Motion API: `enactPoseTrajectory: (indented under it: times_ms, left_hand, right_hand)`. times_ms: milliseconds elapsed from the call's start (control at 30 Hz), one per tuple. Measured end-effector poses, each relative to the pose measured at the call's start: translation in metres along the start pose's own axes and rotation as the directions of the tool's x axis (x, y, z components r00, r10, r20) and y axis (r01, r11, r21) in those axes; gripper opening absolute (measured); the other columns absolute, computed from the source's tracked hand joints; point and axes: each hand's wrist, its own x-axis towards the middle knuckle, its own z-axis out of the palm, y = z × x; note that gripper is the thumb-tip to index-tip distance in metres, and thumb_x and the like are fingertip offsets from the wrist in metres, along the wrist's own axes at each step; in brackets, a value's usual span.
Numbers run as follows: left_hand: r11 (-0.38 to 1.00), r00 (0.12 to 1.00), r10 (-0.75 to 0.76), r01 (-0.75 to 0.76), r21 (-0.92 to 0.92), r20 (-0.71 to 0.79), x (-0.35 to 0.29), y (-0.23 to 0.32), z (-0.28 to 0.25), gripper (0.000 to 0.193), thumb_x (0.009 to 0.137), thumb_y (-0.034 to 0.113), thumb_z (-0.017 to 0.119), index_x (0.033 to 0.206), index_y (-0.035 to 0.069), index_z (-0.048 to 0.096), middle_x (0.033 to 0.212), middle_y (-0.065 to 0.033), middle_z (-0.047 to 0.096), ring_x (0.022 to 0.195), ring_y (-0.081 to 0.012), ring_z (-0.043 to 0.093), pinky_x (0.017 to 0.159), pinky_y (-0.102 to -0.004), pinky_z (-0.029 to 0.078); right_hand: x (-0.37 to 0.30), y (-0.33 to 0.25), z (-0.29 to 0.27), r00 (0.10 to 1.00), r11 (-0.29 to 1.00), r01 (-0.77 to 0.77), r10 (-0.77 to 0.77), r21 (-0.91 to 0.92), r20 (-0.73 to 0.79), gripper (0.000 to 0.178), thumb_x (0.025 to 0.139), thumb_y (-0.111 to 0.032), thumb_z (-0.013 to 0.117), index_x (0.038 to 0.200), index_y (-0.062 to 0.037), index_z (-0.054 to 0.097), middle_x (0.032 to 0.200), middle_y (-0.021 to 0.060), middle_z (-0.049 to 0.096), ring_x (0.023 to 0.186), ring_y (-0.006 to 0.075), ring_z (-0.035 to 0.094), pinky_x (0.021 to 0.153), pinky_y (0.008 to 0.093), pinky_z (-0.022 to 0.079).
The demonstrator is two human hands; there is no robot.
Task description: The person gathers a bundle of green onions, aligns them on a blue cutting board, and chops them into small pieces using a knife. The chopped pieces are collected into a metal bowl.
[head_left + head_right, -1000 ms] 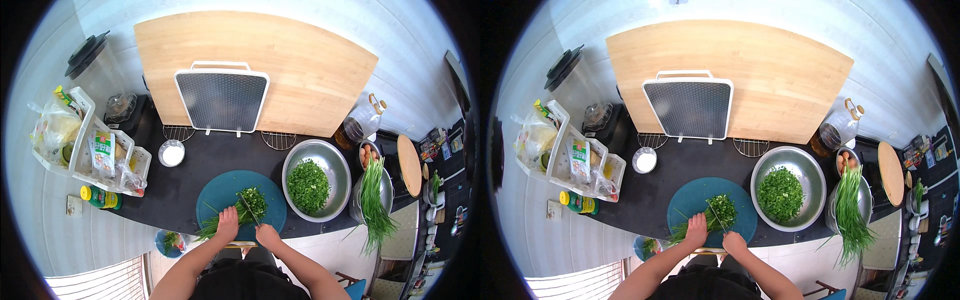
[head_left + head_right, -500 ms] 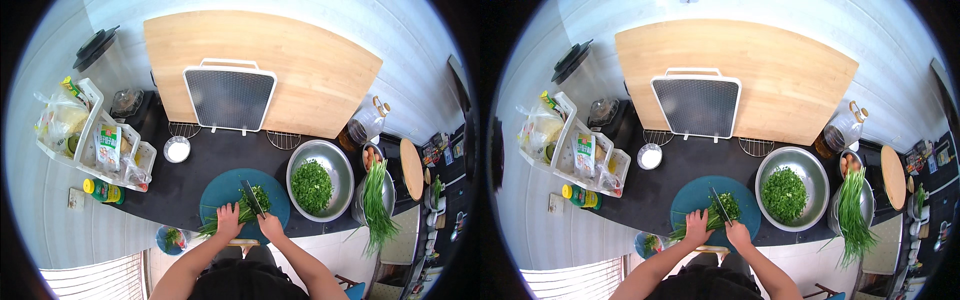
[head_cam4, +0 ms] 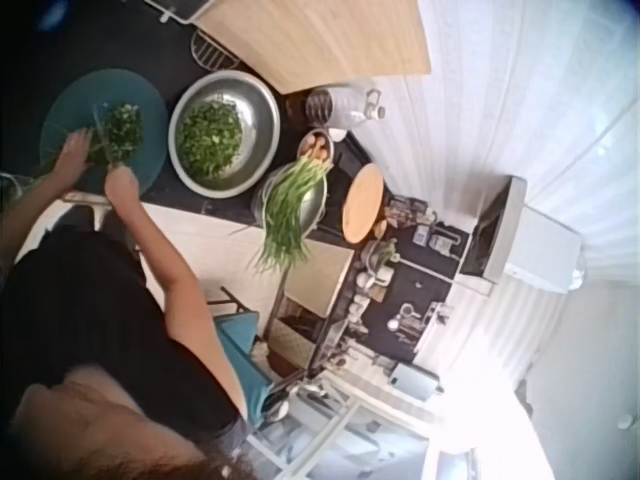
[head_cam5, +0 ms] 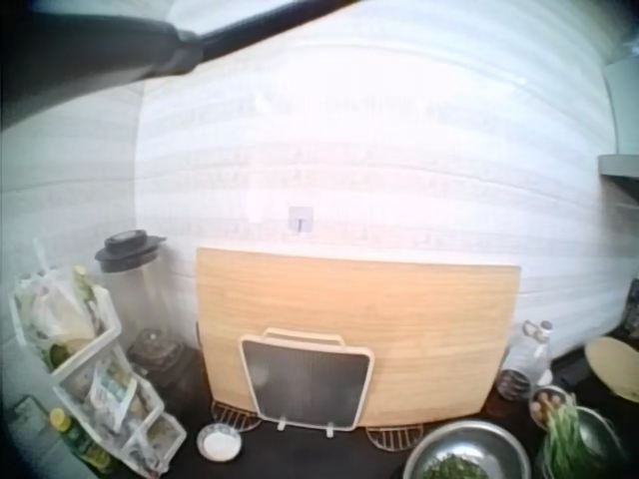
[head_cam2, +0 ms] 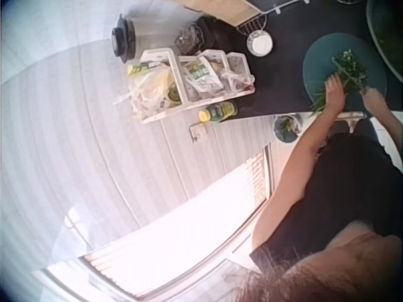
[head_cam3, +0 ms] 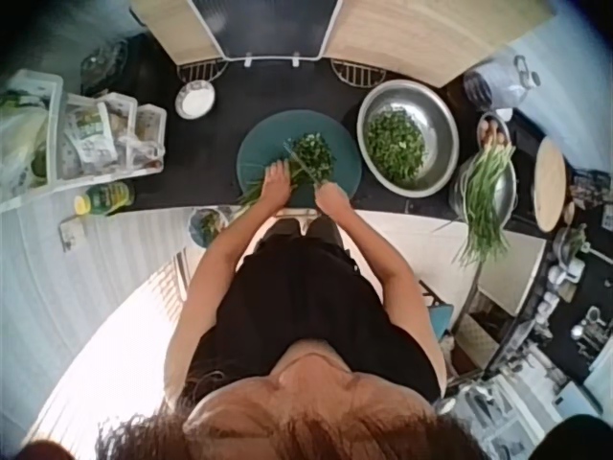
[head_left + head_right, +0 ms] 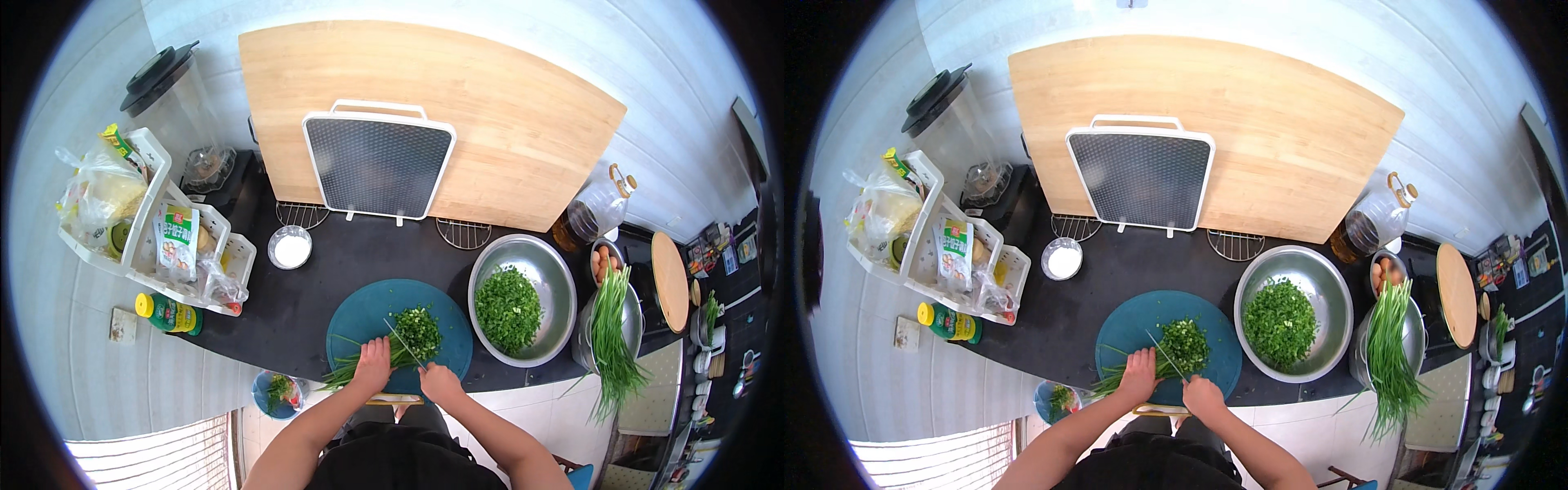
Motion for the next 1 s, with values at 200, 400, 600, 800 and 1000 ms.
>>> enactPoseTrajectory:
  times_ms: [200, 400, 600, 800, 1000]
  left_hand:
    - [0.983, 0.997, 0.069, -0.075, 0.169, 0.042, 0.001, -0.001, -0.001, 0.063, 0.08, 0.019, 0.051, 0.132, -0.013, 0.034, 0.124, -0.0226, 0.045, 0.111, -0.0316, 0.043, 0.095, -0.0408, 0.033]
    - [0.973, 0.996, 0.088, -0.091, 0.212, 0.023, 0.002, -0.002, 0.0, 0.057, 0.081, 0.016, 0.045, 0.129, -0.013, 0.037, 0.119, -0.0223, 0.048, 0.107, -0.031, 0.045, 0.093, -0.0411, 0.035]
    - [0.973, 0.997, 0.079, -0.075, 0.218, -0.01, -0.001, -0.003, 0.002, 0.057, 0.081, 0.017, 0.045, 0.129, -0.012, 0.038, 0.118, -0.0212, 0.048, 0.105, -0.0303, 0.045, 0.091, -0.04, 0.036]
    - [0.988, 1.0, 0.025, -0.022, 0.151, -0.018, -0.001, 0.003, 0.005, 0.059, 0.081, 0.019, 0.05, 0.13, -0.011, 0.037, 0.12, -0.02, 0.047, 0.107, -0.0301, 0.045, 0.092, -0.0395, 0.035]
    - [0.98, 0.987, -0.159, 0.161, -0.114, 0.03, 0.0, 0.013, -0.017, 0.083, 0.074, 0.029, 0.068, 0.137, -0.007, 0.027, 0.126, -0.0205, 0.041, 0.116, -0.0329, 0.04, 0.099, -0.0457, 0.029]
  right_hand:
    - [0.02, -0.002, 0.005, 0.993, 0.999, 0.005, 0.001, -0.047, 0.118, 0.033, 0.091, -0.026, 0.047, 0.083, 0.0019, 0.063, 0.08, 0.0273, 0.064, 0.079, 0.0445, 0.062, 0.073, 0.0483, 0.051]
    - [0.062, -0.036, -0.002, 0.984, 0.998, 0.026, -0.017, -0.053, 0.175, 0.03, 0.087, -0.02, 0.05, 0.082, 0.004, 0.066, 0.082, 0.0264, 0.064, 0.08, 0.0431, 0.063, 0.074, 0.0469, 0.051]
    - [0.07, -0.034, 0.028, 0.998, 0.999, 0.039, -0.04, -0.032, -0.045, 0.031, 0.088, -0.024, 0.053, 0.082, 0.0041, 0.065, 0.078, 0.0255, 0.064, 0.075, 0.0419, 0.064, 0.069, 0.0454, 0.052]
    - [0.063, -0.016, 0.012, 0.987, 0.969, 0.006, 0.035, 0.245, -0.159, 0.036, 0.087, -0.03, 0.057, 0.083, 0.0045, 0.064, 0.074, 0.0259, 0.063, 0.074, 0.041, 0.063, 0.066, 0.0446, 0.05]
    - [0.01, -0.01, -0.037, 0.988, 0.97, 0.026, 0.012, 0.243, -0.152, 0.041, 0.087, -0.037, 0.058, 0.074, 0.002, 0.057, 0.065, 0.0229, 0.058, 0.068, 0.0413, 0.06, 0.059, 0.0443, 0.045]
